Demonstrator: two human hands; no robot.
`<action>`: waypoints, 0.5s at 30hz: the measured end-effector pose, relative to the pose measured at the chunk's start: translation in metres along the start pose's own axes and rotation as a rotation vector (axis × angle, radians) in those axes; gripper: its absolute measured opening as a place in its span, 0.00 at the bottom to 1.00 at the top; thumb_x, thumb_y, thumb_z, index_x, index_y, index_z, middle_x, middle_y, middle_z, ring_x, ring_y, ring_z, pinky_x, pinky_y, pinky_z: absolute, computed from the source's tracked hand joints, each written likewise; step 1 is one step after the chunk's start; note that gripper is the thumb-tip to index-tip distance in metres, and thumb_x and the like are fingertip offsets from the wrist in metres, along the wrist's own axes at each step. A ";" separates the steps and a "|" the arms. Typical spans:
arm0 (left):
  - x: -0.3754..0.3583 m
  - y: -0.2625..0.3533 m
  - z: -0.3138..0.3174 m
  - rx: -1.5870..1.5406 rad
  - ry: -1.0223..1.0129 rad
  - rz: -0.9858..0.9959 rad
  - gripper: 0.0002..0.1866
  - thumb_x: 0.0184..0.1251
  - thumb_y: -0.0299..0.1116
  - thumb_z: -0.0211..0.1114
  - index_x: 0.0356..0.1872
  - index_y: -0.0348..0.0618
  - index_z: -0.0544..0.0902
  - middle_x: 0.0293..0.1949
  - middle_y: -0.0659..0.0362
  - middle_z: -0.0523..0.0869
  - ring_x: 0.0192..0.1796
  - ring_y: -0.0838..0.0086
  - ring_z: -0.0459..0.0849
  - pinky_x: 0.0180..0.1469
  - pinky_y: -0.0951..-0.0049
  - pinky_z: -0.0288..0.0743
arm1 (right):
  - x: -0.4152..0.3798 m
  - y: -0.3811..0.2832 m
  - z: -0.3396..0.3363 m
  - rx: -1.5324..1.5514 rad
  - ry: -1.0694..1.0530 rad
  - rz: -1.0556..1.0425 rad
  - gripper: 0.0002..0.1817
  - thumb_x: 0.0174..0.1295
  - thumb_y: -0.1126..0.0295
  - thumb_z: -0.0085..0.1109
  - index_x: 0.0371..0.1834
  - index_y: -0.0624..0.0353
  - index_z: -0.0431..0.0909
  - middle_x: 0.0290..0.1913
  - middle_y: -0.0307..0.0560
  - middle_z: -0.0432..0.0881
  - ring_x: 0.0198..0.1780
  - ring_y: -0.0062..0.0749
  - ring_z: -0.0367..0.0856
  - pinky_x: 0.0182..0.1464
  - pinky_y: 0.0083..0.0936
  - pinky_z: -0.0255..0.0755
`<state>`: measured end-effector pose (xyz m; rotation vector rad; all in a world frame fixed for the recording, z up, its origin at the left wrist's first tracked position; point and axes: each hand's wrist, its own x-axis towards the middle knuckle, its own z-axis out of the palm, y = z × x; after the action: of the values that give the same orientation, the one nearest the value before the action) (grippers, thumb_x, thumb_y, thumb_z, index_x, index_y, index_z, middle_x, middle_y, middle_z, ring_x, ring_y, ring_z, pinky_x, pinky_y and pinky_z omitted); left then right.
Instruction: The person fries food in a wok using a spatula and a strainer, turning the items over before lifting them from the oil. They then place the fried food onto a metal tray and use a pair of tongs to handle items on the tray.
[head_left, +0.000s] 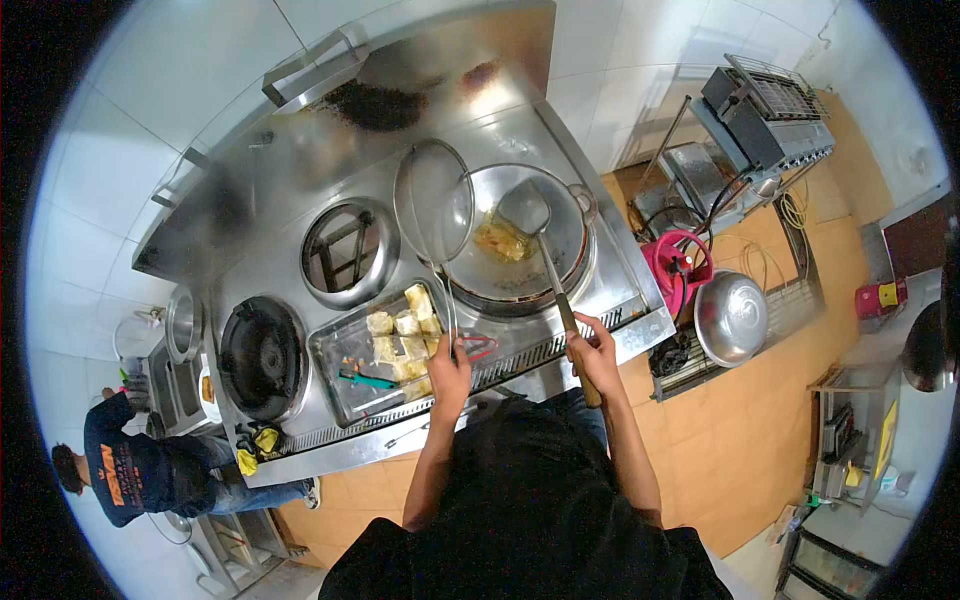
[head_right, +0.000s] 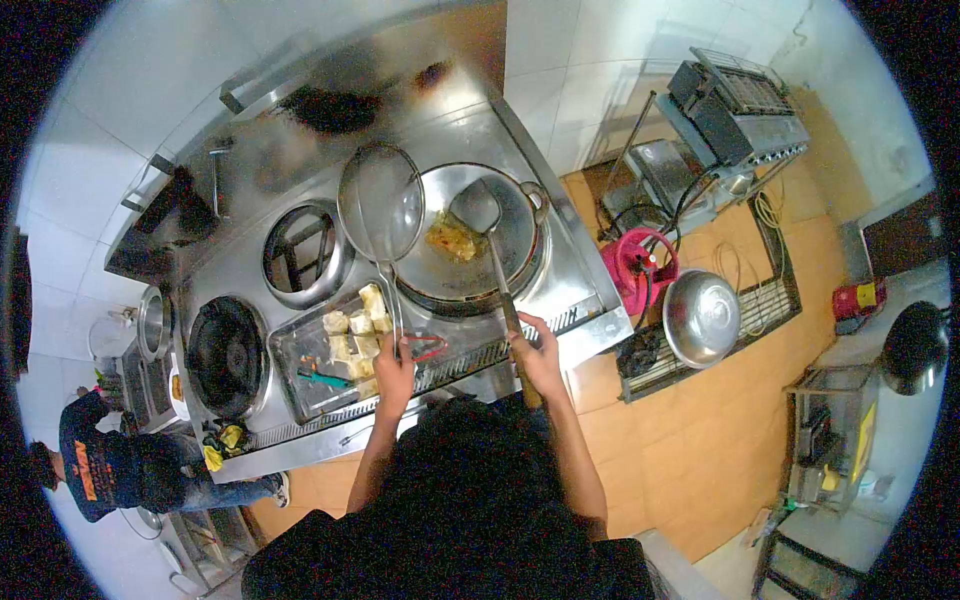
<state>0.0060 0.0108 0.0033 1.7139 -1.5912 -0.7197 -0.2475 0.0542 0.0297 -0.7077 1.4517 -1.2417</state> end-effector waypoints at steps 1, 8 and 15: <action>0.000 0.000 0.001 -0.001 -0.002 0.004 0.10 0.72 0.31 0.56 0.47 0.37 0.81 0.31 0.39 0.85 0.34 0.40 0.83 0.36 0.51 0.74 | -0.001 -0.006 0.001 0.037 0.004 0.022 0.23 0.64 0.68 0.61 0.63 0.57 0.72 0.22 0.37 0.76 0.20 0.19 0.72 0.18 0.20 0.64; 0.000 0.000 0.006 -0.037 0.017 0.037 0.10 0.73 0.31 0.56 0.47 0.37 0.81 0.32 0.39 0.85 0.35 0.40 0.83 0.37 0.50 0.75 | -0.008 -0.023 0.000 -0.048 0.033 0.013 0.23 0.66 0.70 0.61 0.64 0.58 0.71 0.26 0.36 0.77 0.25 0.18 0.72 0.27 0.19 0.65; 0.001 0.000 0.005 -0.021 -0.025 -0.011 0.12 0.74 0.33 0.56 0.49 0.36 0.81 0.34 0.39 0.85 0.38 0.42 0.84 0.41 0.53 0.76 | -0.009 -0.007 -0.002 -0.125 0.091 -0.072 0.23 0.66 0.66 0.61 0.64 0.54 0.71 0.21 0.35 0.74 0.20 0.17 0.69 0.19 0.20 0.63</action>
<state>0.0020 0.0096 0.0005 1.7065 -1.5863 -0.7630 -0.2480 0.0607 0.0386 -0.8027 1.6017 -1.2598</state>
